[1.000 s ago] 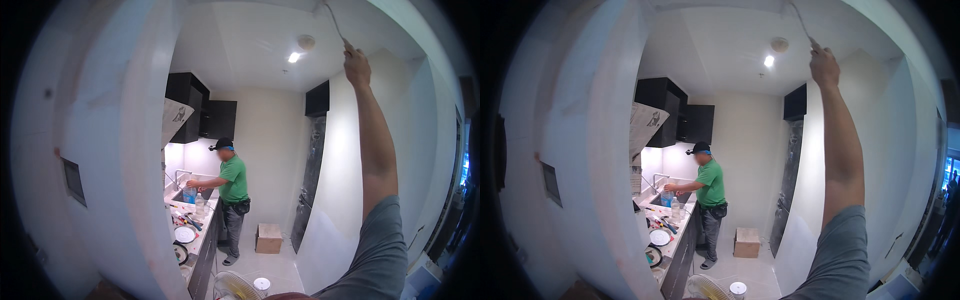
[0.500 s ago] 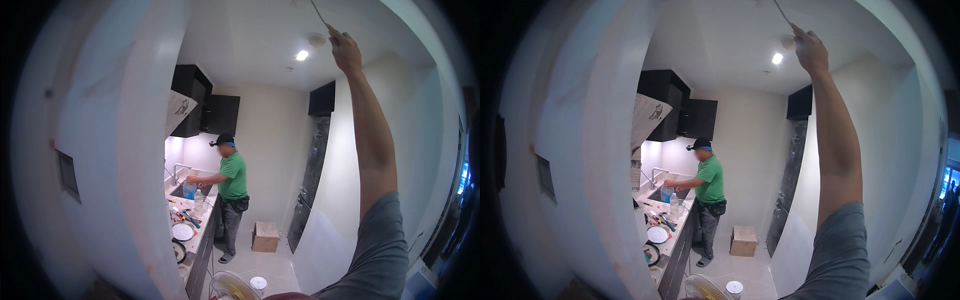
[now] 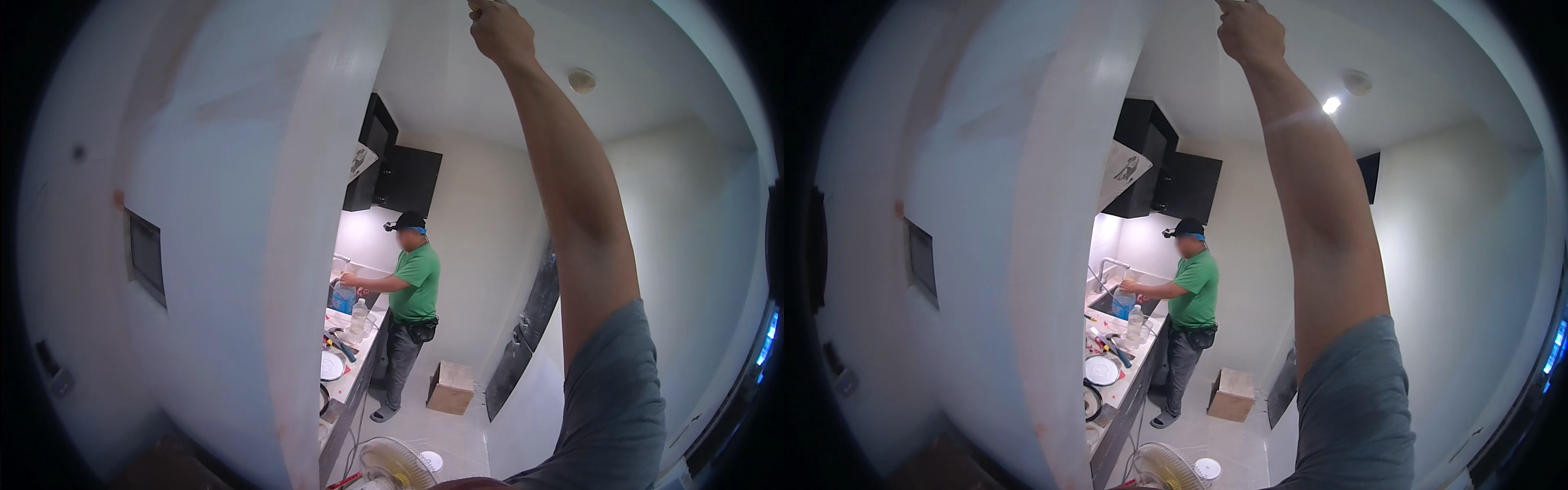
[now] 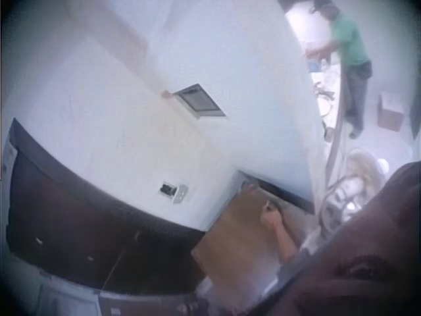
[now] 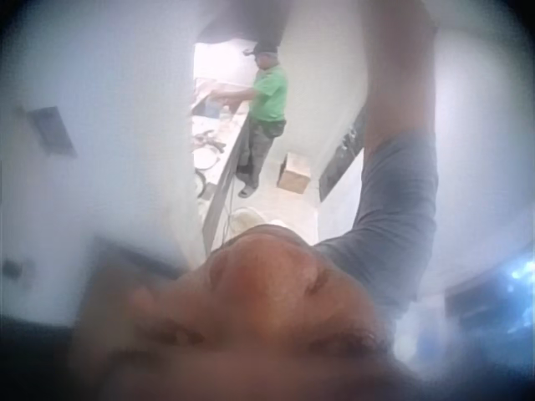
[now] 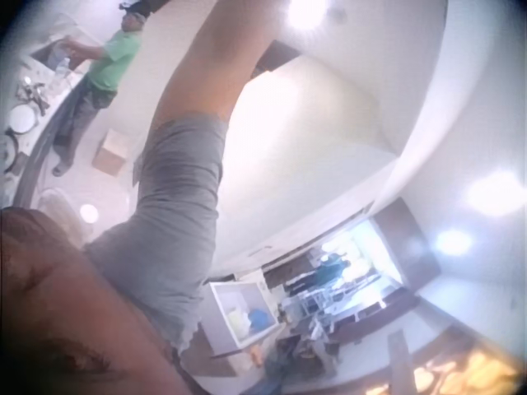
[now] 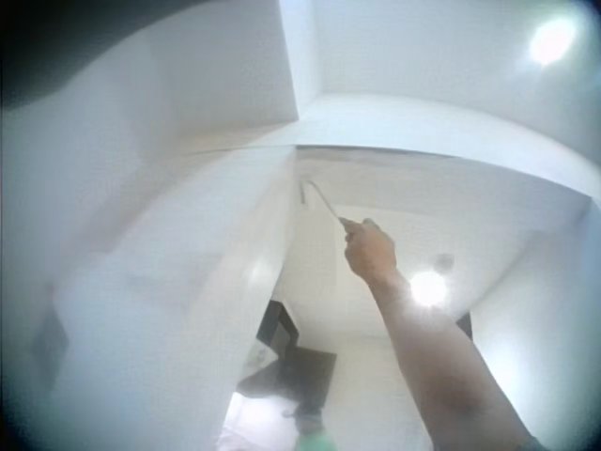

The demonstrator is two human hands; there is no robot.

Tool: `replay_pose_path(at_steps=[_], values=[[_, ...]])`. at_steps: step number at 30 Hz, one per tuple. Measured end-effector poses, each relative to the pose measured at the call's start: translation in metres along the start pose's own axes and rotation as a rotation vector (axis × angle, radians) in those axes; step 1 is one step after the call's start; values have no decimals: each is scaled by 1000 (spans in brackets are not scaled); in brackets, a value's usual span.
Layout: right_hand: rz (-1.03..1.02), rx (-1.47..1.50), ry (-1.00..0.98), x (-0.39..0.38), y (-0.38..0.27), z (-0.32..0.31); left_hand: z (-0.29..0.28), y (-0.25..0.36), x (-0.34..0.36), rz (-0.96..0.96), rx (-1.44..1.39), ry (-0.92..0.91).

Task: The person paints the ceiling and walls of a room using a paint roller and a paint can. They repeatedly dip the roller into the paint can and apply white paint to the ceiling and wall surfaces.

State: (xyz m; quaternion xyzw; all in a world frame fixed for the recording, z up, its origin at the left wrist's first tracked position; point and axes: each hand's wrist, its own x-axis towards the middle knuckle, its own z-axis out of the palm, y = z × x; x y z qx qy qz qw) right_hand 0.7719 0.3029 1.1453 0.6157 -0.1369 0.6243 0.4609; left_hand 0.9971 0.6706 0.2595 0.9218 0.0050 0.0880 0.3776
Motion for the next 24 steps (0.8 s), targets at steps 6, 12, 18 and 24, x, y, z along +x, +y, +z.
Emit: replay_pose_path(at_steps=[6, 12, 18, 24], values=[[99, -15, 4, -13, -3, 9, 0, -6, 2, 48, -45, 49], [135, 33, -7, -21, -9, 4, 2, -10, 4, 119, -85, 90], [119, -17, -8, -10, -24, 7, 22, -13, 6, 257, -167, 175], [265, -140, -112, -30, 59, -48, 9, -11, 0, 64, -75, 77]])
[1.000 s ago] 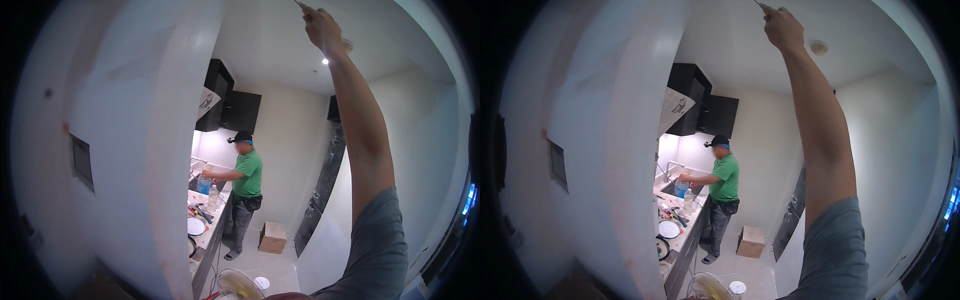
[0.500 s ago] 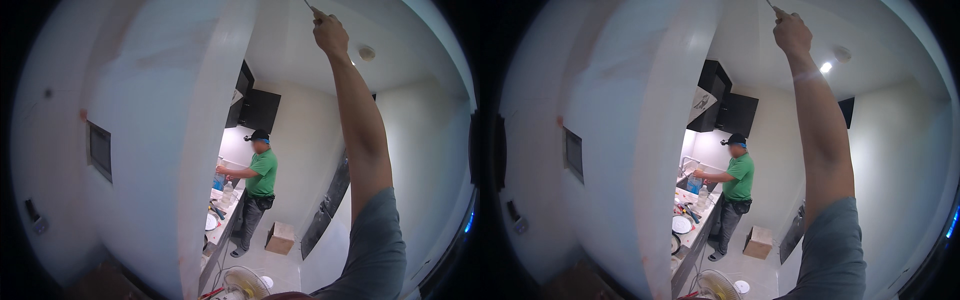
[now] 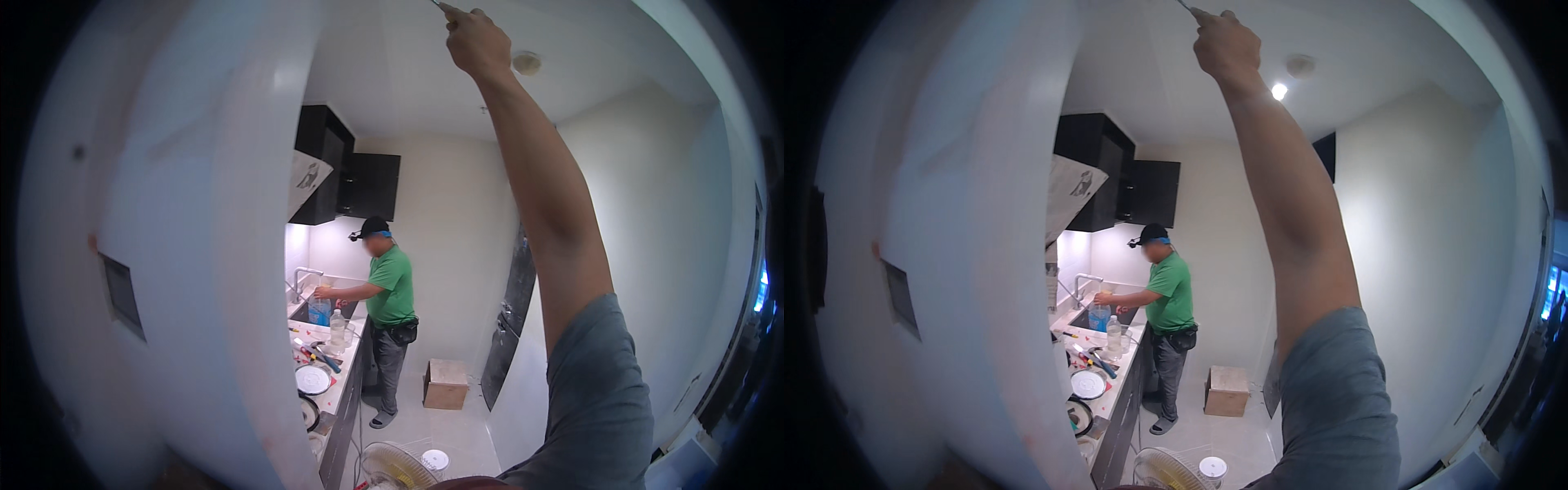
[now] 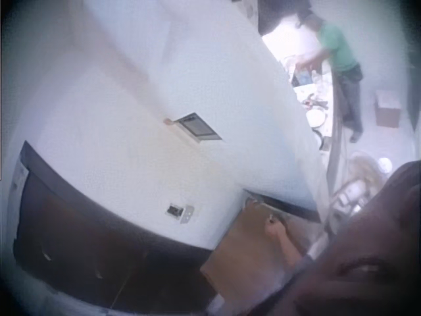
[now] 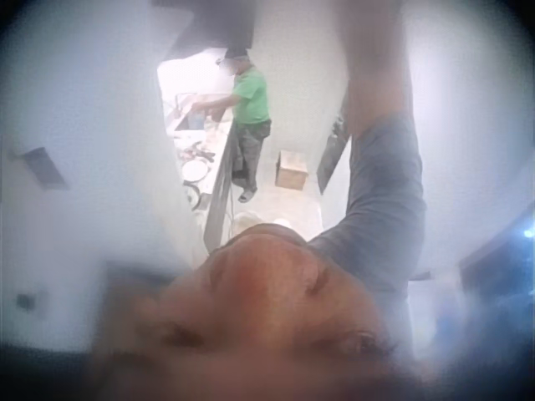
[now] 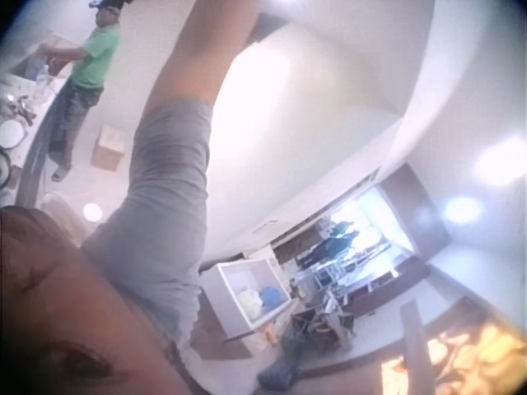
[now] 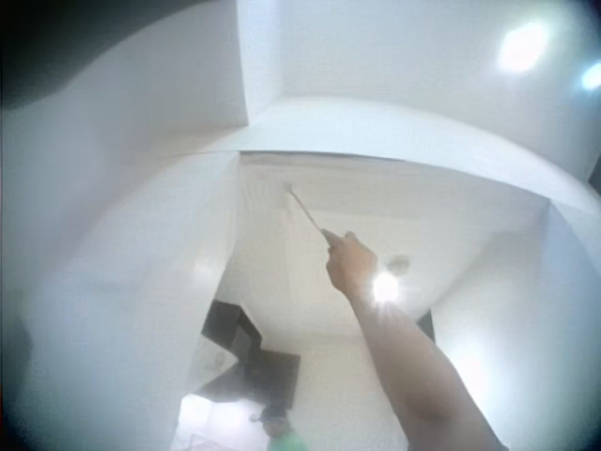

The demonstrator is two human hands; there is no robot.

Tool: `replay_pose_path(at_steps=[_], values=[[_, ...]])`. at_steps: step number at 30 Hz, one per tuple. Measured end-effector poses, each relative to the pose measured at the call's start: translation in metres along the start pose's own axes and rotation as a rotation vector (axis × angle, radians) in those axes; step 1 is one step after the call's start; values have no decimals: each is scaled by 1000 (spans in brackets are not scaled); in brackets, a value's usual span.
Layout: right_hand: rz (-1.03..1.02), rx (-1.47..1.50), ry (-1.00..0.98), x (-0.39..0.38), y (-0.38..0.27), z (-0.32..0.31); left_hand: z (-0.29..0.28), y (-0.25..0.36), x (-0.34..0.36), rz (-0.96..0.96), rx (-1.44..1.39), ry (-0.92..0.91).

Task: The person paints the ceiling and walls of a room using a paint roller and a paint can. They repeatedly dip the roller into the paint can and apply white paint to the ceiling and wall surfaces.

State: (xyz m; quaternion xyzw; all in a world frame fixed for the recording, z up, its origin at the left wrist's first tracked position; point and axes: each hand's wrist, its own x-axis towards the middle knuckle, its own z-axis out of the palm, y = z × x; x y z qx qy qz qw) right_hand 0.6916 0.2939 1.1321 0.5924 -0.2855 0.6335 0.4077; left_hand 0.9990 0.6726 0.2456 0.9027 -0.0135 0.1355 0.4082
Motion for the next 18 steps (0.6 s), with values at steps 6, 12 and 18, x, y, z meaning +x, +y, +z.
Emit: replay_pose_path(at_steps=[6, 12, 18], values=[[-13, -174, 66, -14, 131, -41, -14, 23, -9, -25, -52, -57], [117, -278, 91, -43, 234, -98, -15, 27, -14, 5, -15, -11], [274, -335, 161, -56, 344, -149, -11, 13, -11, 65, 57, -29]])
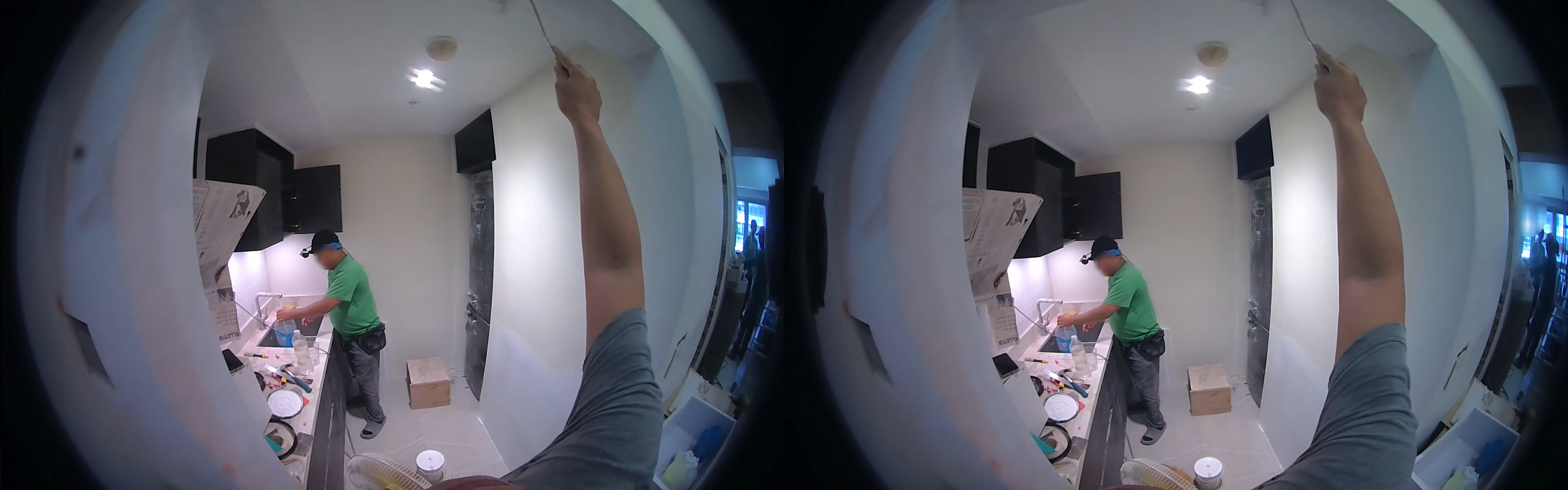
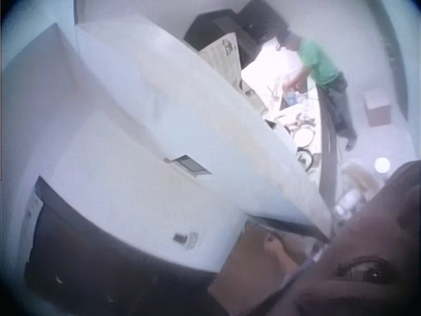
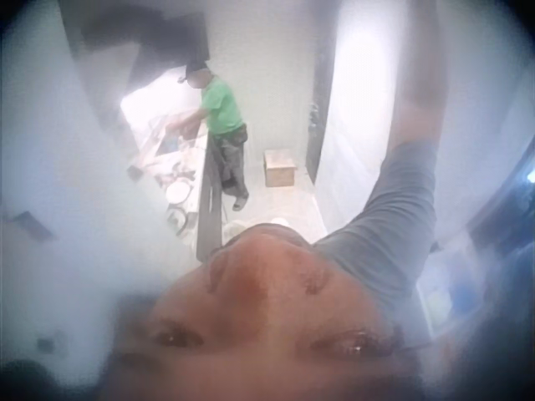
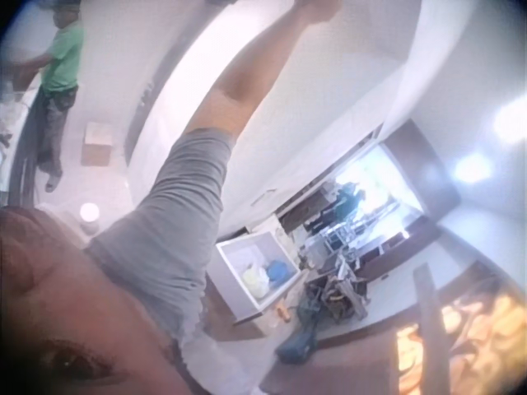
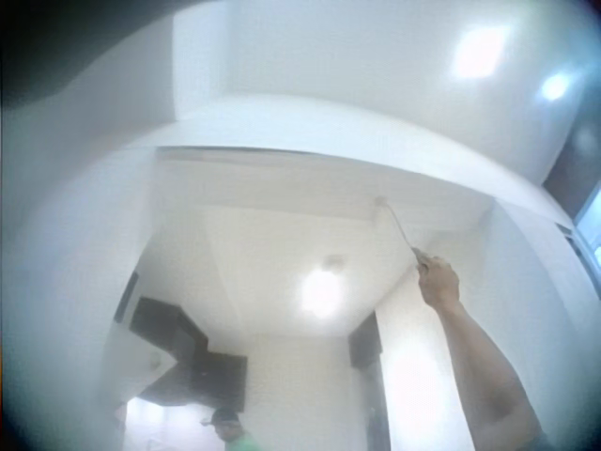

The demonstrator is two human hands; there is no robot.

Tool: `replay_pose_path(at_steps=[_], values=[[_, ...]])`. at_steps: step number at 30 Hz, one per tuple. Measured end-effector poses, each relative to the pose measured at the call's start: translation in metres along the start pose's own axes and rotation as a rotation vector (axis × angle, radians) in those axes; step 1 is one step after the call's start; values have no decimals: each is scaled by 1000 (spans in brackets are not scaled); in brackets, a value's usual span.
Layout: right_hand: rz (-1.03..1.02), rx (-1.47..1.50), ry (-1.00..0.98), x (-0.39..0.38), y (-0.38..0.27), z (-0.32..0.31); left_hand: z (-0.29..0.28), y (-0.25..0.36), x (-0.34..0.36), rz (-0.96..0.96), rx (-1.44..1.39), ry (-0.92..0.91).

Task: The person paints the ceiling and walls of a room using a paint roller and a paint can. They repeatedly dip the roller into the paint can and apply white paint to the ceiling and wall surfaces.

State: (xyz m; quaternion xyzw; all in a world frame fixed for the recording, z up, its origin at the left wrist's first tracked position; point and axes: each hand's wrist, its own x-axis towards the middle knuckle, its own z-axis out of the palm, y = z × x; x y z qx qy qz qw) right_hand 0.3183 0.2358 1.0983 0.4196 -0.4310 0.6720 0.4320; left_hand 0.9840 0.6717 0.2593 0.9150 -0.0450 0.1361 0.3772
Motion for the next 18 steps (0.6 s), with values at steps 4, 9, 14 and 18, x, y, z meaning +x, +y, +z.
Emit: replay_pose_path(at_steps=[4, 9, 14, 18], values=[[118, -18, 17, 12, 59, -13, 3, -1, 3, 26, 53, -24], [185, 10, -7, 22, 83, -18, 2, 0, -2, 56, 95, -30], [113, 212, 58, 13, 69, -10, -13, 24, -14, -26, 29, -33], [80, 228, 7, 7, 36, -10, -24, 28, -17, -73, 93, -60]])
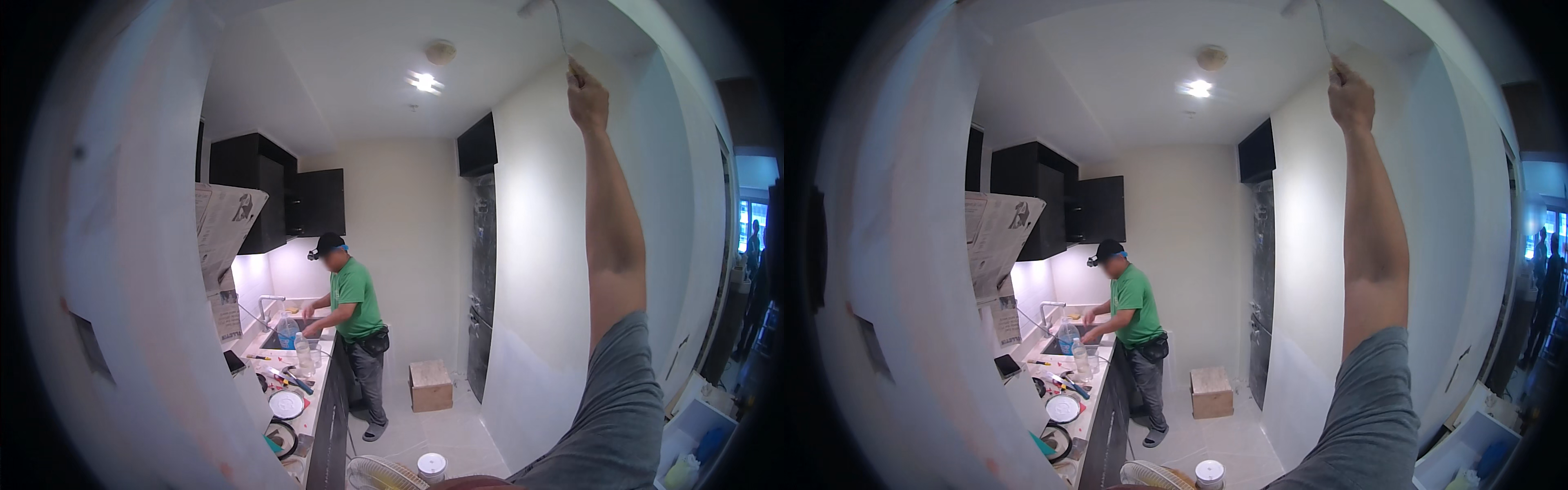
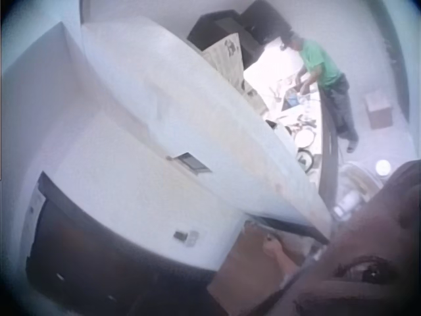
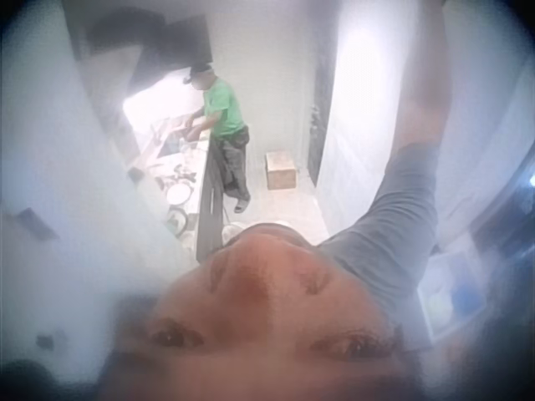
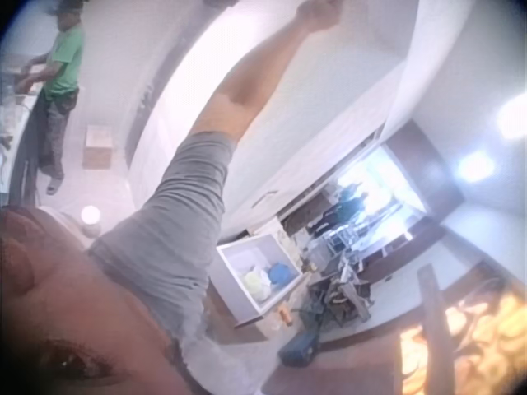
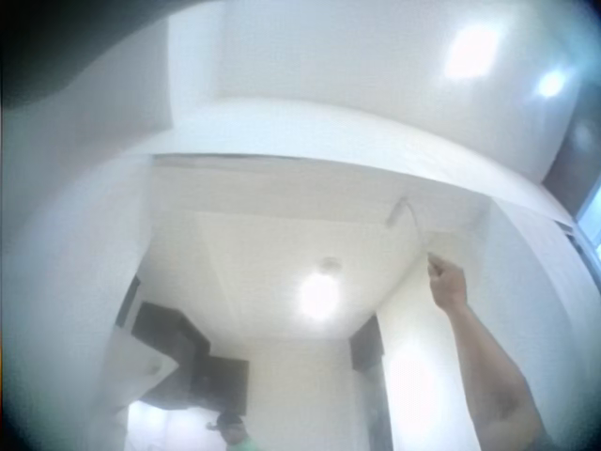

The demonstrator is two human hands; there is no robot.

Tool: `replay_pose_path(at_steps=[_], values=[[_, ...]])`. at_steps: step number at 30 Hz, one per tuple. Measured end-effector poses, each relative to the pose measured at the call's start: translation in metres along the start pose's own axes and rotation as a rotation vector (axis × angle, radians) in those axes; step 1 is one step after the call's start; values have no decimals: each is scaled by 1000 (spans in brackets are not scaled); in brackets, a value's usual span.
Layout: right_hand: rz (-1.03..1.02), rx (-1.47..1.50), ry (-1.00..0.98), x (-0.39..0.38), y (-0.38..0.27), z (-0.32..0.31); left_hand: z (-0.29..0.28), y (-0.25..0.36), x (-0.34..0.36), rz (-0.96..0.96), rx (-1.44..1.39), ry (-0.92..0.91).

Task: The person paints the ceiling and walls of a room using a paint roller and a paint can. They repeatedly dip the roller into the paint can and apply white paint to the ceiling and wall surfaces.

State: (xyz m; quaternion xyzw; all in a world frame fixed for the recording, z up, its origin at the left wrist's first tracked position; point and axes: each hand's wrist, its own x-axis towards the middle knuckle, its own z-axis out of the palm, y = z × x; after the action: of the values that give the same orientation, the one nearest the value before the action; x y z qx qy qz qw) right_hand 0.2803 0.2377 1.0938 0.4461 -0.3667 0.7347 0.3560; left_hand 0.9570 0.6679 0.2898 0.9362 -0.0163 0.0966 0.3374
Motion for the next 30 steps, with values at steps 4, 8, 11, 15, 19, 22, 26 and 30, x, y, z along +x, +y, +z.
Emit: replay_pose_path(at_steps=[4, 8, 11, 15, 19, 22, 26, 30], values=[[-111, 26, 29, -2, -19, 2, 11, -9, 7, 52, -48, 29], [-259, 70, 14, -1, -54, 5, -6, 2, -2, -6, -153, 17], [-341, 6, 9, -1, -103, 16, -11, 2, 0, -62, -148, -18], [-443, 49, -20, -4, -181, 19, -15, 10, -1, -69, -145, -61], [-476, 65, -83, -21, -267, 43, -25, 8, 2, -56, -71, -105], [-542, 159, -93, -39, -335, 43, -13, -5, 8, -71, -62, -70], [-620, 286, -68, -52, -404, 60, 12, -19, 18, -26, -98, -6], [-614, 332, -68, -72, -467, 68, 1, -15, 19, -26, -140, -8]])
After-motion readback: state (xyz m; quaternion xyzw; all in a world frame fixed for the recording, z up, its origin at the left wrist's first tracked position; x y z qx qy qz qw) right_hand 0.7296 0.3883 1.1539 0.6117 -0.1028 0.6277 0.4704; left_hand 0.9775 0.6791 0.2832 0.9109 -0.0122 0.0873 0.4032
